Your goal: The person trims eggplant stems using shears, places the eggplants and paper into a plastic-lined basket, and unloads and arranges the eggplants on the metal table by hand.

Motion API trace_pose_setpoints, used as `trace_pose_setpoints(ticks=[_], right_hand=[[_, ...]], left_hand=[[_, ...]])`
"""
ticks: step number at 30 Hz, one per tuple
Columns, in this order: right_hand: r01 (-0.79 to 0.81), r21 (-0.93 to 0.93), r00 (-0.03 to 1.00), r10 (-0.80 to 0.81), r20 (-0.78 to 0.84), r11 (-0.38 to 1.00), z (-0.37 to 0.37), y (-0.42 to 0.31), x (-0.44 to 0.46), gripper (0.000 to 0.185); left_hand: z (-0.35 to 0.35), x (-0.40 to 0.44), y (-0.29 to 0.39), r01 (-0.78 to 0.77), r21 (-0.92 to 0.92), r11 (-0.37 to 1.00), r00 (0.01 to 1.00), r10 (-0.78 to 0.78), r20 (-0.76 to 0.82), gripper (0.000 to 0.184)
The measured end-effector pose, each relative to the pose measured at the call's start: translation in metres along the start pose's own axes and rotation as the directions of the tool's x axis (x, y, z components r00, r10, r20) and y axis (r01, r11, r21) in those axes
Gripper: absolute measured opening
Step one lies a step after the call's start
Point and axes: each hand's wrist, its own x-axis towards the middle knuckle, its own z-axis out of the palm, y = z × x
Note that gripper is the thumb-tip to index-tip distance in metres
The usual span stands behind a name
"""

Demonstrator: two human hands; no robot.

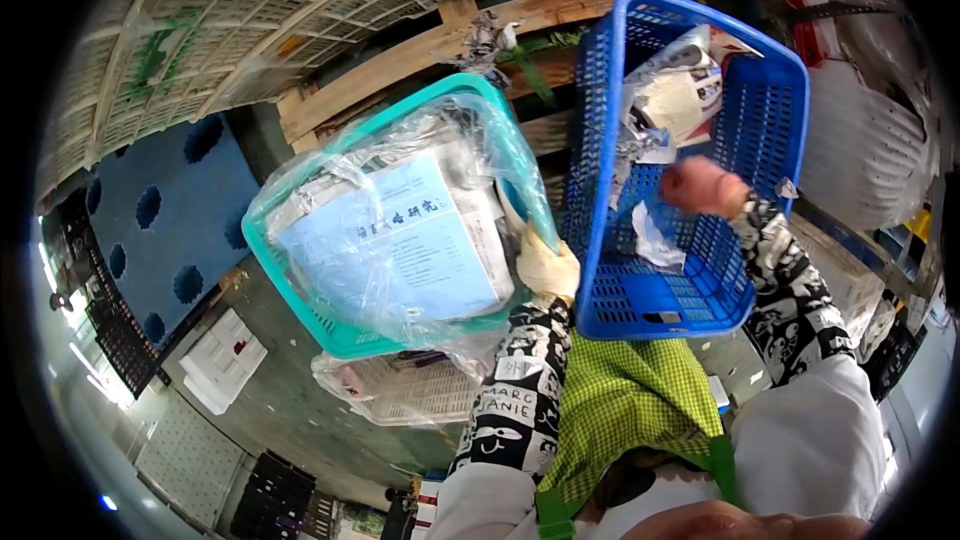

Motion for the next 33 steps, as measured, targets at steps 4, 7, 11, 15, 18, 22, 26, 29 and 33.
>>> trace_pose_setpoints(ticks=[4,7,11,15,18,22,26,29,33], right_hand=[[0.379,0.593,0.911,-0.176,-0.372,0.71,-0.081,-0.09,0.049,0.025],[0.585,0.541,0.785,-0.254,-0.565,0.604,-0.078,-0.133,0.169,0.074],[0.279,0.109,0.811,-0.174,-0.558,0.954,-0.058,-0.152,0.33,0.122],[0.07,-0.108,0.881,-0.112,-0.46,0.992,-0.023,-0.164,0.402,0.118],[0.047,-0.106,0.987,-0.063,-0.149,0.993,-0.002,-0.18,0.416,0.118],[0.047,-0.22,0.994,-0.067,-0.087,0.974,0.029,-0.176,0.443,0.103],[0.052,-0.283,0.993,-0.08,-0.087,0.958,0.033,-0.162,0.451,0.089],[0.069,-0.297,0.989,-0.105,-0.104,0.952,0.028,-0.151,0.445,0.079],[0.137,-0.242,0.952,-0.195,-0.235,0.961,-0.004,-0.137,0.409,0.066]], left_hand=[[-0.001,0.001,-0.003,-0.006,-0.095,0.996,1.0,0.007,0.016,0.039],[0.001,-0.004,-0.003,0.126,-0.049,0.991,0.985,-0.119,0.128,0.065],[0.0,-0.002,-0.011,0.05,-0.147,0.988,0.993,-0.034,0.113,0.061],[0.0,0.001,-0.018,-0.014,-0.194,0.981,0.996,0.031,0.084,0.068],[0.0,0.0,-0.02,0.016,-0.247,0.969,0.991,0.018,0.132,0.065],[0.0,0.002,-0.023,0.01,-0.298,0.955,0.992,0.027,0.12,0.061],[-0.001,0.003,-0.022,0.044,-0.307,0.951,0.984,0.011,0.176,0.062],[0.001,-0.002,-0.025,0.017,-0.291,0.956,0.987,0.03,0.156,0.064],[-0.004,0.001,-0.023,0.046,-0.252,0.967,0.98,0.006,0.201,0.065]])
